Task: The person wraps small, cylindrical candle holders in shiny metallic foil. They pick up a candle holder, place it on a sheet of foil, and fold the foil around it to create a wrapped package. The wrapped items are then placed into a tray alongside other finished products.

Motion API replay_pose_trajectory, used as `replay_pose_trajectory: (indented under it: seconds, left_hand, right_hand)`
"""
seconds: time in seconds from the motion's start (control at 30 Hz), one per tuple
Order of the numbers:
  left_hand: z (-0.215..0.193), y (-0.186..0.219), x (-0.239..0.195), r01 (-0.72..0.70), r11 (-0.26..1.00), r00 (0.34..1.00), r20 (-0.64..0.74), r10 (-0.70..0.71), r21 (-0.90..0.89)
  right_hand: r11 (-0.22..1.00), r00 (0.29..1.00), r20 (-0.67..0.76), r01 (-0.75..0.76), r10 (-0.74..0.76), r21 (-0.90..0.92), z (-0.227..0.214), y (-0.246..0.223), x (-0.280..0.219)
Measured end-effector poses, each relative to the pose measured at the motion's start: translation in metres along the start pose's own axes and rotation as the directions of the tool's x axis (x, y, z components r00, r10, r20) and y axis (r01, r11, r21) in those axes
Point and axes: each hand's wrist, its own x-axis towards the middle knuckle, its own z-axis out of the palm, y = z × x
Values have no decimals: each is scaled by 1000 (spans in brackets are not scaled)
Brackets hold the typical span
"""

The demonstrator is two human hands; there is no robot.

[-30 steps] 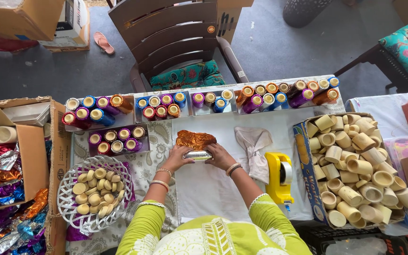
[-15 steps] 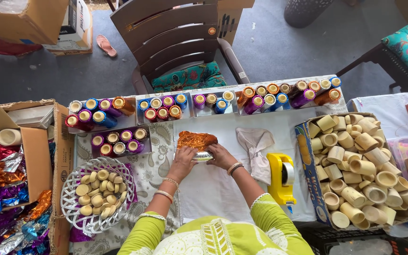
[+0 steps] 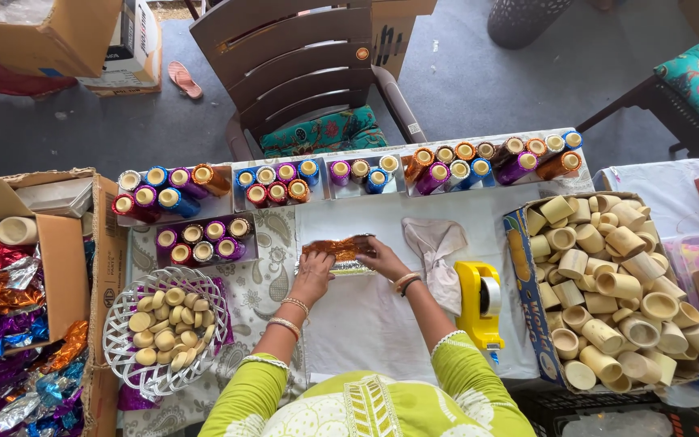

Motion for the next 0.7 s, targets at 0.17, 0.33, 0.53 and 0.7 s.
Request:
replay_pose_trajectory:
  seconds: [0.17,0.33,0.53,0.7]
  left_hand:
    - [3,2,-1,14,1000,1000,-3,-14,26]
    - [4,-2,1,10,999,1000,6,-10,48]
    - [2,-7,4,-48,998,997,60,46,35]
    - [-8,-2,6,-17,999,998,68,15,33]
  right_hand:
    - [959,997,-22,-62,71,277,-16,-11,-10]
    - [971,967,-244,-7,67,237,-41,-15,-59]
    - [994,771,-637,66,1,82,-86,3,-169]
    - [937,391,-918,-290,-67,-192,-94,-24,-254]
